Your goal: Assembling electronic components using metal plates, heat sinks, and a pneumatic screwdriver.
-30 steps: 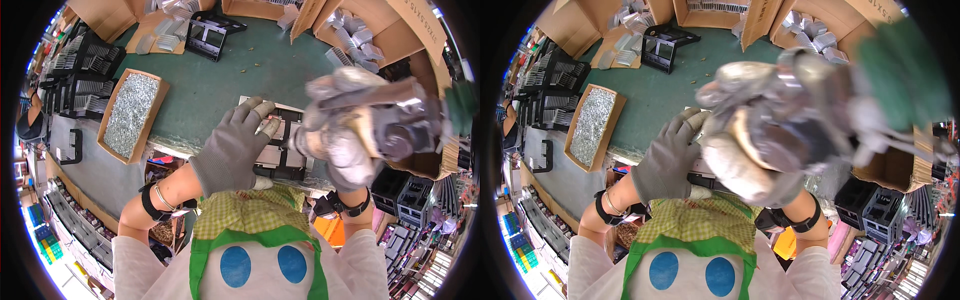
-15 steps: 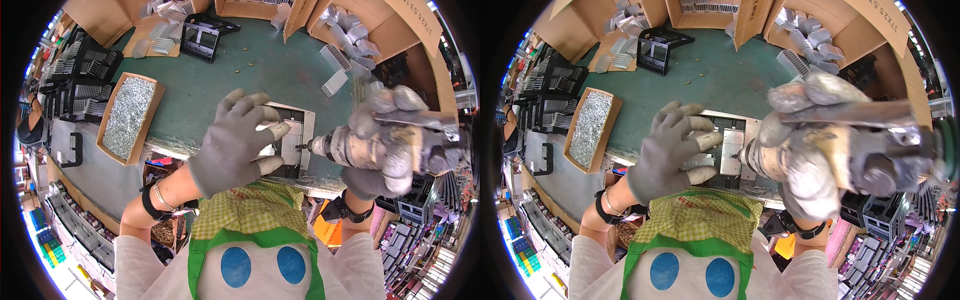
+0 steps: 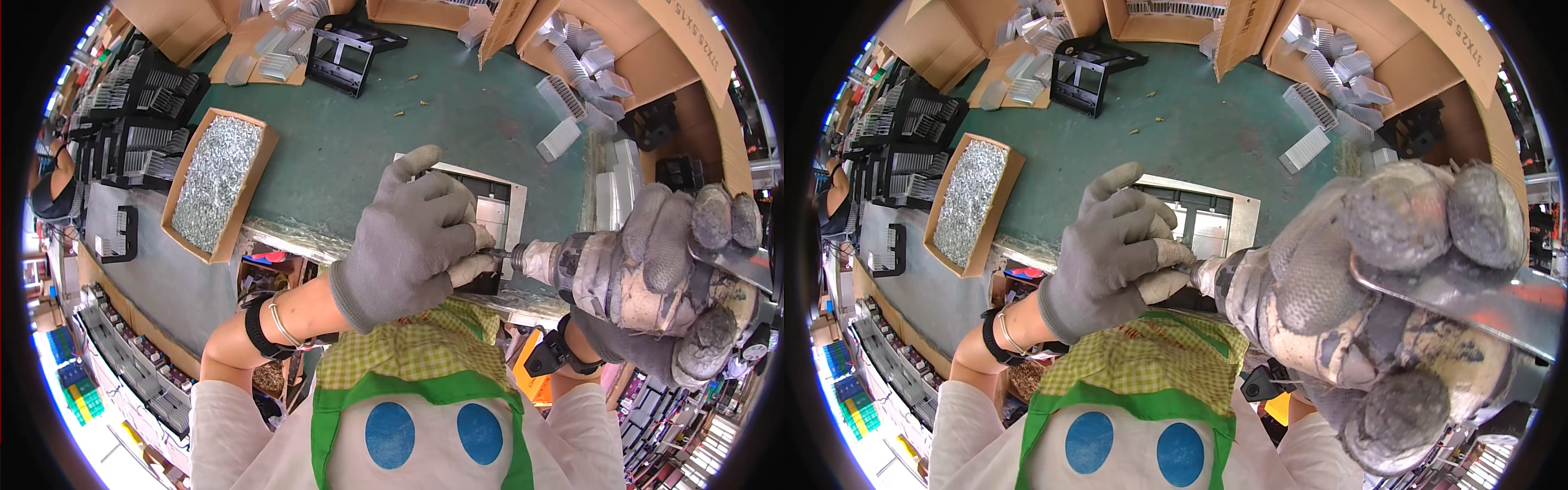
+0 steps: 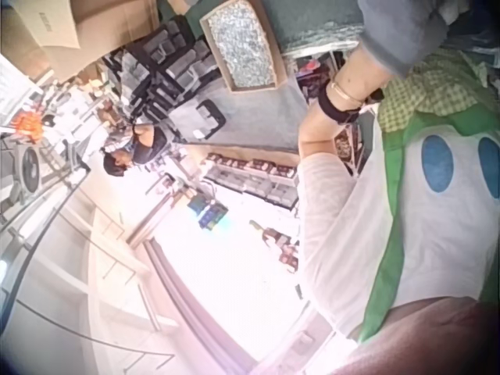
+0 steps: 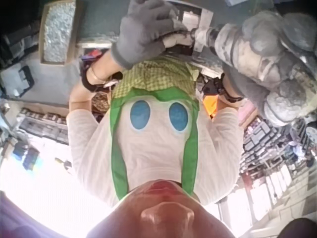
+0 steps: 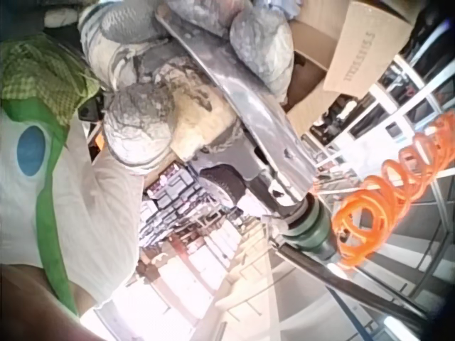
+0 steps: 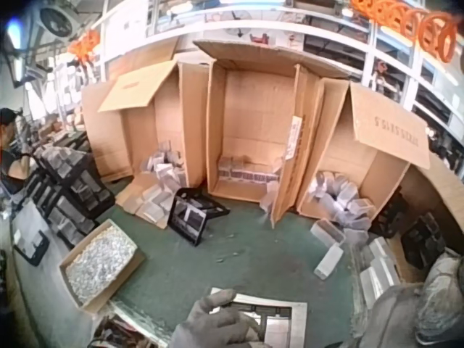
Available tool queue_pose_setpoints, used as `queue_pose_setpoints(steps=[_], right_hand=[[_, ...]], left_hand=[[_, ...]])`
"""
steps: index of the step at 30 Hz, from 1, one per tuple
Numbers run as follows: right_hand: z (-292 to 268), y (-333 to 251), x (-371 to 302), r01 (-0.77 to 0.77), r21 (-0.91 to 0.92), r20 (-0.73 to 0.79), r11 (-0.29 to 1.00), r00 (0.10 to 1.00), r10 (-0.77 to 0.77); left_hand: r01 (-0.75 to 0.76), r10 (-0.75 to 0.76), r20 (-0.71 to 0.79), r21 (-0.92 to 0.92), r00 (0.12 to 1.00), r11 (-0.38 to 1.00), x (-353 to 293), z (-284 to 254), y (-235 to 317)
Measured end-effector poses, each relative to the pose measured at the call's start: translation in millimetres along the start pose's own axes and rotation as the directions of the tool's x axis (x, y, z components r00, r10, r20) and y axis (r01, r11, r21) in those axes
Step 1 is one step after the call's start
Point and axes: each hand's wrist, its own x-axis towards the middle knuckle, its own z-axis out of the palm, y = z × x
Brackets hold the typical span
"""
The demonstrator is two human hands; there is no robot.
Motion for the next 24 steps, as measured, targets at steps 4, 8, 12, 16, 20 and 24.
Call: queue_pose_setpoints(steps=[4, 8, 12, 16, 20, 24], right_hand=[[3.0, 8.4, 7.5, -0.001, 0.061, 0.011, 0.998, 1.0, 0.001], [8.6, 15.3, 26.0, -0.028, 0.082, 0.079, 0.996, 0.997, 0.022], [-21.2, 47.5, 45.2, -0.018, 0.213, 0.347, 0.977, 0.936, -0.058], [-2.1, 77.7, 42.2, 0.251, 0.129, -0.258, 0.959, 0.943, -0.211], [-14.0, 102.1, 27.1, 0.327, -0.009, -0.46, 0.945, 0.838, -0.295], [-22.0, 108.1, 24.0, 0.312, -0.048, -0.386, 0.949, 0.87, -0.306]], left_hand=[[0.018, -0.02, 0.038, 0.044, 0.999, 0.999, -4.4, -3.6, -0.8], [0.004, -0.004, 0.004, 0.056, 1.0, 0.998, -8.6, -6.4, -8.3], [0.213, -0.211, -0.047, 0.053, 0.976, 0.976, -15.7, -8.8, -16.1], [0.405, -0.438, -0.079, -0.265, 0.896, 0.875, -31.6, 10.1, -34.3], [0.395, -0.446, -0.056, -0.376, 0.893, 0.838, -38.2, 19.9, -35.9], [0.428, -0.467, -0.058, -0.314, 0.882, 0.847, -39.8, 21.9, -35.0]])
